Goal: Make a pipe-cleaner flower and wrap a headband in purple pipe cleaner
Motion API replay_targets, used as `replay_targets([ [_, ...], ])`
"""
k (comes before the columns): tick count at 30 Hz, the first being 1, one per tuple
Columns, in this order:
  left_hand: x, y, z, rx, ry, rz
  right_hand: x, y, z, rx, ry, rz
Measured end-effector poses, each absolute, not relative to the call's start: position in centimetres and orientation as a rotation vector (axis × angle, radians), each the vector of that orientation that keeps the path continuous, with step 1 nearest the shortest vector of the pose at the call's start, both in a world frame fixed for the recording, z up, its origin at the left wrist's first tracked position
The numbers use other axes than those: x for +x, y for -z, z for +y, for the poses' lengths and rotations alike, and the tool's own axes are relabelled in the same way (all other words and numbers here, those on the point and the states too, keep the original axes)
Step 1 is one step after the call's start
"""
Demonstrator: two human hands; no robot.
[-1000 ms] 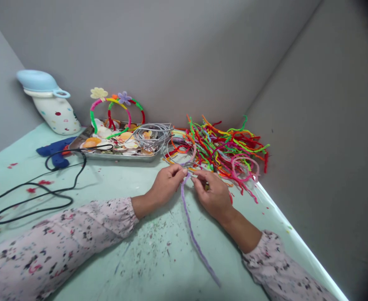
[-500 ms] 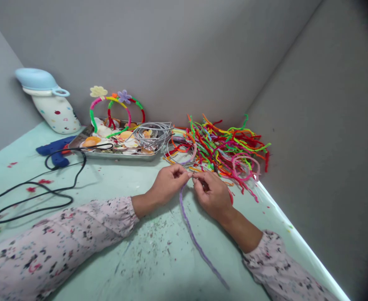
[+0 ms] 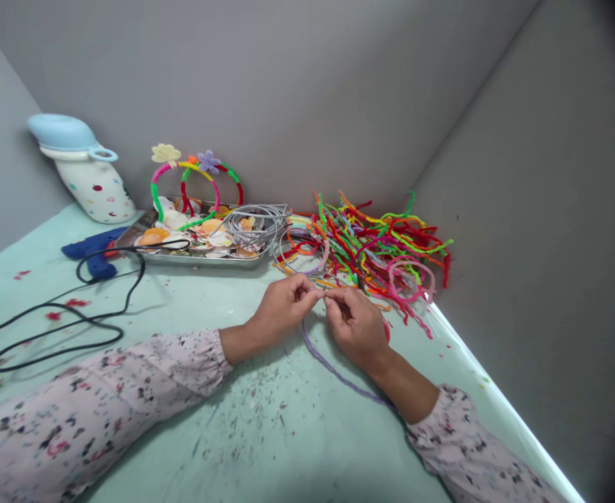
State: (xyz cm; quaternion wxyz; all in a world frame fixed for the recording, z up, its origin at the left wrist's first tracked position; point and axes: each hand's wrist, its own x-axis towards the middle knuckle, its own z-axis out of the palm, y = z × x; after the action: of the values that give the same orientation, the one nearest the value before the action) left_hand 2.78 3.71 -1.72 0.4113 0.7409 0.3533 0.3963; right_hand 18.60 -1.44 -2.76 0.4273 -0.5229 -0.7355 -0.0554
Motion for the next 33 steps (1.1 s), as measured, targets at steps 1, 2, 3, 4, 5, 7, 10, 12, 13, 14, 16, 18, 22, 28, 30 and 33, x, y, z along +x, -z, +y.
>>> replay_targets([
  [1,2.79,1.70,3.68,1.860,-1.001,0.880,18.59,2.76,-1.46,-1.305,0.137,-1.835],
  [2,2.80,1.69,3.65,1.850,-1.006,0.868,18.59,2.77,-1.46,-1.307,0.135,-1.833],
  [3,2.81,1.68,3.61,1.834,-1.012,0.852,18.58,2.79,-1.47,-1.309,0.132,-1.830],
  [4,2.82,1.68,3.56,1.817,-1.014,0.833,18.58,2.81,-1.47,-1.313,0.126,-1.824],
  [5,2.82,1.68,3.51,1.800,-1.013,0.816,18.59,2.84,-1.46,-1.318,0.117,-1.816],
  [7,2.82,1.76,3.43,1.772,-1.003,0.791,18.61,2.92,-1.45,-1.325,0.093,-1.798],
  [10,2.80,2.02,3.43,1.754,-0.979,0.775,18.65,3.01,-1.42,-1.329,0.062,-1.784],
  [12,2.81,2.22,3.49,1.745,-0.976,0.765,18.66,3.03,-1.42,-1.331,0.054,-1.781],
  [13,2.82,2.30,3.53,1.740,-0.978,0.763,18.67,3.04,-1.42,-1.331,0.050,-1.783],
  [14,2.83,2.35,3.56,1.735,-0.981,0.762,18.67,3.04,-1.42,-1.332,0.046,-1.785],
  [16,2.84,2.36,3.59,1.729,-0.983,0.761,18.67,3.05,-1.44,-1.334,0.036,-1.789],
  [18,2.83,2.27,3.57,1.732,-0.978,0.761,18.68,3.06,-1.47,-1.340,0.029,-1.789],
  [22,2.76,2.03,3.51,1.757,-0.972,0.768,18.65,3.03,-1.54,-1.362,0.004,-1.774],
  [28,2.67,1.85,3.43,1.774,-0.977,0.776,18.47,2.85,-1.63,-1.369,-0.057,-1.736],
  [30,2.65,1.83,3.42,1.778,-0.976,0.784,18.42,2.80,-1.65,-1.370,-0.072,-1.729],
  [33,2.67,1.84,3.43,1.779,-0.974,0.772,18.41,2.76,-1.68,-1.375,-0.071,-1.731],
])
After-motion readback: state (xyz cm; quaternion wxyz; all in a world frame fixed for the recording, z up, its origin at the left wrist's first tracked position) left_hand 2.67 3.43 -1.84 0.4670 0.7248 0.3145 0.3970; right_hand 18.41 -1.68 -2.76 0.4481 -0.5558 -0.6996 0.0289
